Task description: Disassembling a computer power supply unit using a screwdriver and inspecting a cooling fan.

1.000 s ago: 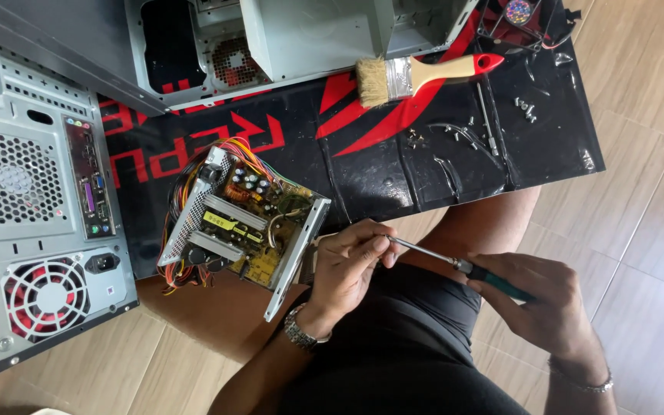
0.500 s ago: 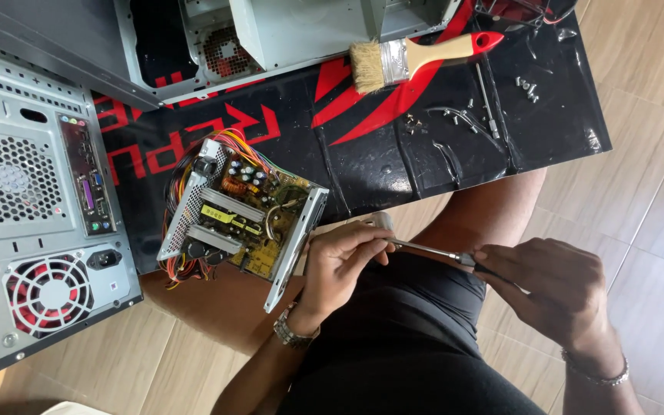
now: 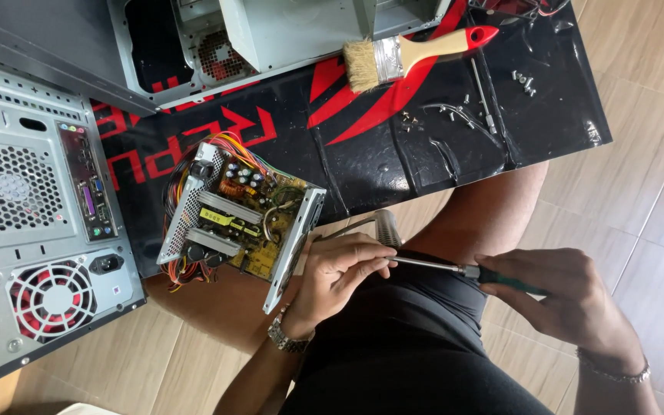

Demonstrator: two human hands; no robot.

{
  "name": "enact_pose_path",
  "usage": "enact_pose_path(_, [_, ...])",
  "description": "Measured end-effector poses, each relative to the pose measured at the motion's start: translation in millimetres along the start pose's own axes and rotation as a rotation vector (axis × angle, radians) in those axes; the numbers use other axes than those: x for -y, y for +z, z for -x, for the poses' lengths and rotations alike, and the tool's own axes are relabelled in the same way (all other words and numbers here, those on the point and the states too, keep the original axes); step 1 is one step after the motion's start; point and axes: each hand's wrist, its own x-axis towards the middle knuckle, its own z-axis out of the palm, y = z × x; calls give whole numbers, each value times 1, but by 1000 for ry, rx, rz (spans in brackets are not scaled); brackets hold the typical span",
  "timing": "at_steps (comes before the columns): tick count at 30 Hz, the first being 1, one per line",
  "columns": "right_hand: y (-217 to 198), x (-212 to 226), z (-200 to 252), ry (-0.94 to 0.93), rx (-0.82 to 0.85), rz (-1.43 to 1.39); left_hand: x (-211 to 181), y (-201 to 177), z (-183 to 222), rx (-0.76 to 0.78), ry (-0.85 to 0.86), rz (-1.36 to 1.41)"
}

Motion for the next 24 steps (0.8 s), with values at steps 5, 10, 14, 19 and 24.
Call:
enact_pose_path(5, [16, -9, 1, 67, -74, -88, -11, 7, 0, -101, -87, 29])
enact_pose_path(10, [36, -10, -4, 67, -147, -188, -50, 14, 2, -193, -177, -169])
enact_pose_path(14, [53, -4, -9, 93, -151, -321, -98, -2, -6, -285, 26, -653])
enact_pose_path(19, [73, -4, -15, 83, -90, -386, -95, -25, 2, -436, 56, -1065])
enact_pose_path(24, [84, 2, -26, 100, -94, -430, -77, -31, 9, -378, -126, -1018])
